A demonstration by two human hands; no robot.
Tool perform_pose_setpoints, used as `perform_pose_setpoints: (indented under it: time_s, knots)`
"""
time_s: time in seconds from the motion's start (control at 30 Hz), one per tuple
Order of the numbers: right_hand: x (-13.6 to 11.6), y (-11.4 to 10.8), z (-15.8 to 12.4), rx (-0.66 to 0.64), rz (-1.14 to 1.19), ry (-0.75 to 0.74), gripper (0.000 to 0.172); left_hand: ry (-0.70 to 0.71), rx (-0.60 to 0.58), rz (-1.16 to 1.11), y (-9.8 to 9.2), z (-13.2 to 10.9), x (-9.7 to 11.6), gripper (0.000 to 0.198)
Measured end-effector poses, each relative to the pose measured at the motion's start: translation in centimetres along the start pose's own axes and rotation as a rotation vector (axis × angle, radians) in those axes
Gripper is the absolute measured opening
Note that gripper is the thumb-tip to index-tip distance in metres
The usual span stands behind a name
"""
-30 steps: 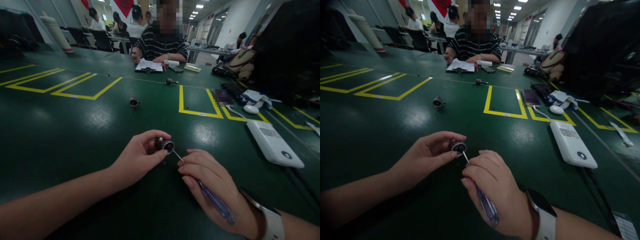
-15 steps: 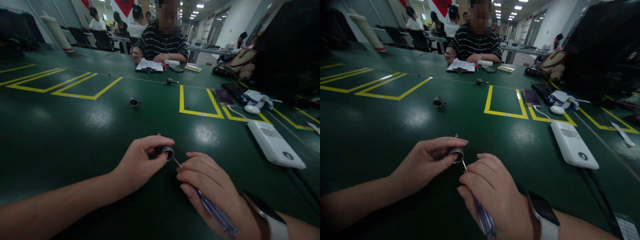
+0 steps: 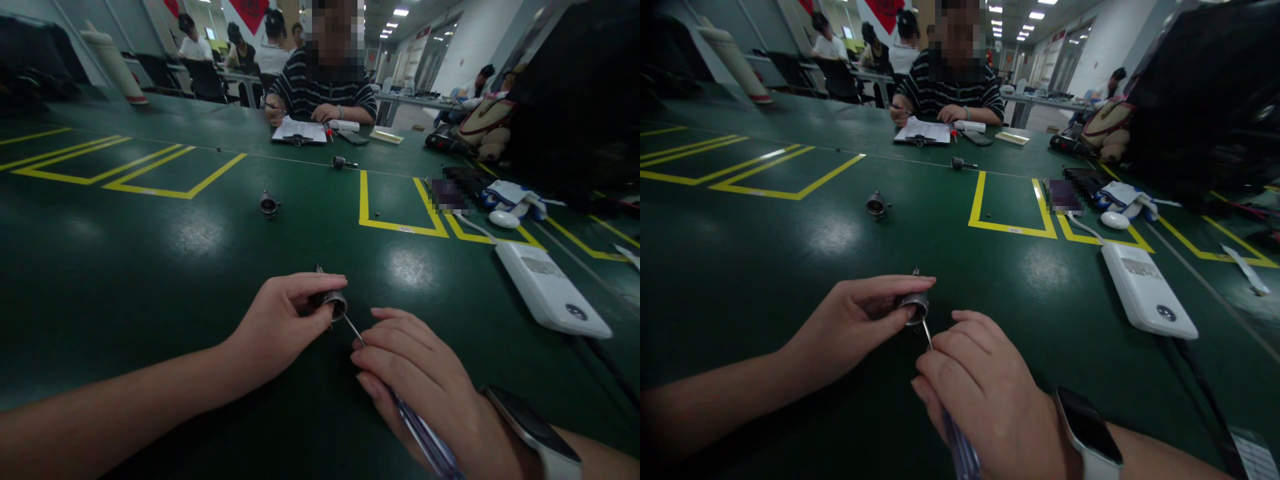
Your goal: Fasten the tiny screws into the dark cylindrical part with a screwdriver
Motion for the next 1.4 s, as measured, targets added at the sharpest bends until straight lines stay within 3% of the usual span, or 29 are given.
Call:
perform_pose_setpoints:
  time_s: [0.8, 0.93, 1.03, 1.2, 1.4]
  knots:
    - [-0.1, 0.3, 0.1, -0.084, -0.024, 0.010, 0.012, 0.008, 0.031, -0.024, -0.1, 0.1, -0.2, 0.028]
    - [-0.1, -0.3, 0.0, 0.010, 0.045, 0.020, 0.013, -0.017, 0.006, -0.049, -0.2, 0.3, -0.4, 0.029]
    - [0.9, -0.7, -0.3, 0.113, 0.222, 0.198, 0.015, -0.039, 0.020, -0.122, -0.8, 0.8, -0.4, 0.031]
    - [3.3, 0.5, -1.1, 0.067, 0.498, 0.605, 0.026, -0.113, 0.042, -0.264, -2.0, 1.3, -0.3, 0.043]
    - [3.8, 1.1, -1.1, 0.014, 0.523, 0.675, 0.029, -0.080, 0.002, -0.362, -2.1, 1.5, -0.2, 0.042]
Point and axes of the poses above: each hand's wrist, its own z-axis towards the middle knuckle, its own y-axis out of the palm, x = y × z, the point moved 5 cm from there along z, towards the middle knuckle, and after that the axes turned 11 degrees about -y, right-handed, at the moved point
